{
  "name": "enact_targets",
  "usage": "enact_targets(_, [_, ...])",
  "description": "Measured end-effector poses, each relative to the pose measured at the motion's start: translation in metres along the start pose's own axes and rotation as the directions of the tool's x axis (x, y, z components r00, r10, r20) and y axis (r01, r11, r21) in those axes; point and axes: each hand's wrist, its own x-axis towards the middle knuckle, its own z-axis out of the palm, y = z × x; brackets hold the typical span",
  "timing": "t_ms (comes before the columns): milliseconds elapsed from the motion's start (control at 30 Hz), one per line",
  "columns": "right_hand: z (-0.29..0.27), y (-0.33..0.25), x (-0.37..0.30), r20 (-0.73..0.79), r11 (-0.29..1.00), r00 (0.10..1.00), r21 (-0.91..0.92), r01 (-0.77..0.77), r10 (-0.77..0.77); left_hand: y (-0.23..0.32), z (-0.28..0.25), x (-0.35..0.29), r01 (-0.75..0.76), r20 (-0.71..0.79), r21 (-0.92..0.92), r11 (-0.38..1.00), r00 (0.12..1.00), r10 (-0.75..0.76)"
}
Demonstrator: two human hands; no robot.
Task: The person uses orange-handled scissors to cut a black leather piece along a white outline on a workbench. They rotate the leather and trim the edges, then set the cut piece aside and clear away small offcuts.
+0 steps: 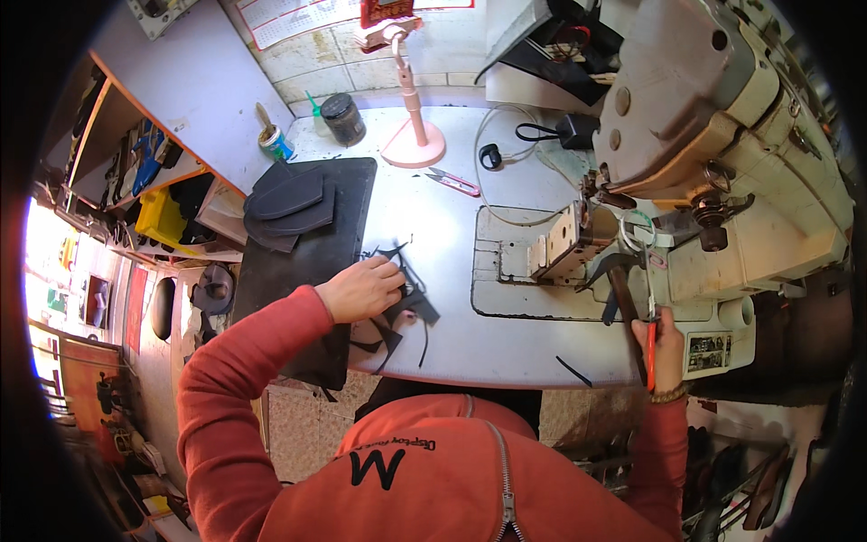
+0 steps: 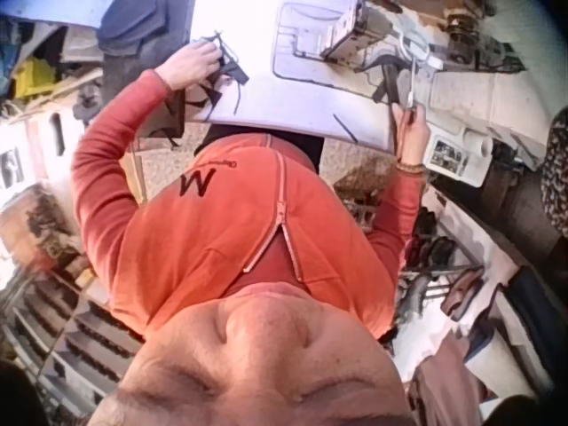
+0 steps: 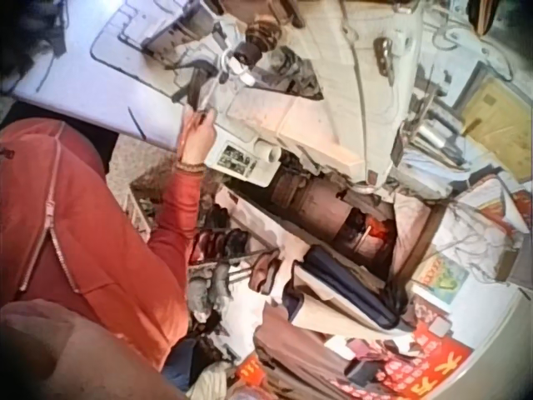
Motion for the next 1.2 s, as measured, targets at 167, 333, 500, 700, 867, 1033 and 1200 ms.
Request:
enact_targets(167, [0.004,0.038,0.039,-0.072,0.935,0.997,-0.355,-0.007,-0.020,-0.019,-0.019,0.000,0.215,-0.053,-0.261,0.941,0.970,-0.237])
enact_targets(333, [0.013,0.057,0.049,-0.056,0.922,0.998,-0.388,0.003,-0.027,-0.049,-0.057,-0.008,0.574,0.425,-0.362,0.734,0.803,-0.418])
enact_targets(500, [0.017,0.062,0.052,-0.048,0.933,0.999,-0.358,-0.038,0.022,-0.070,-0.067,-0.022,0.558,0.387,-0.622,0.549,0.829,-0.405])
enact_targets(700, [0.016,0.053,0.047,-0.041,0.872,0.996,-0.487,0.052,-0.082,-0.060,-0.042,-0.029,0.203,0.301,-0.949,-0.242,0.814,-0.498])
enact_targets(867, [0.013,0.005,0.039,-0.123,0.845,0.956,-0.506,0.172,-0.268,-0.039,-0.035,-0.014,0.102,0.301,-0.927,-0.360,0.774,-0.556])
enact_targets(1033, [0.051,-0.077,0.003,-0.073,0.838,0.840,-0.158,0.523,-0.538,-0.008,-0.046,0.014,0.303,0.256,-0.953,0.009,0.821,-0.510])
enact_targets(1200, [0.105,-0.135,-0.022,0.135,0.699,0.686,0.134,0.702,-0.715,0.058,-0.038,0.074,0.210,0.029,-0.886,0.414,0.915,-0.402])
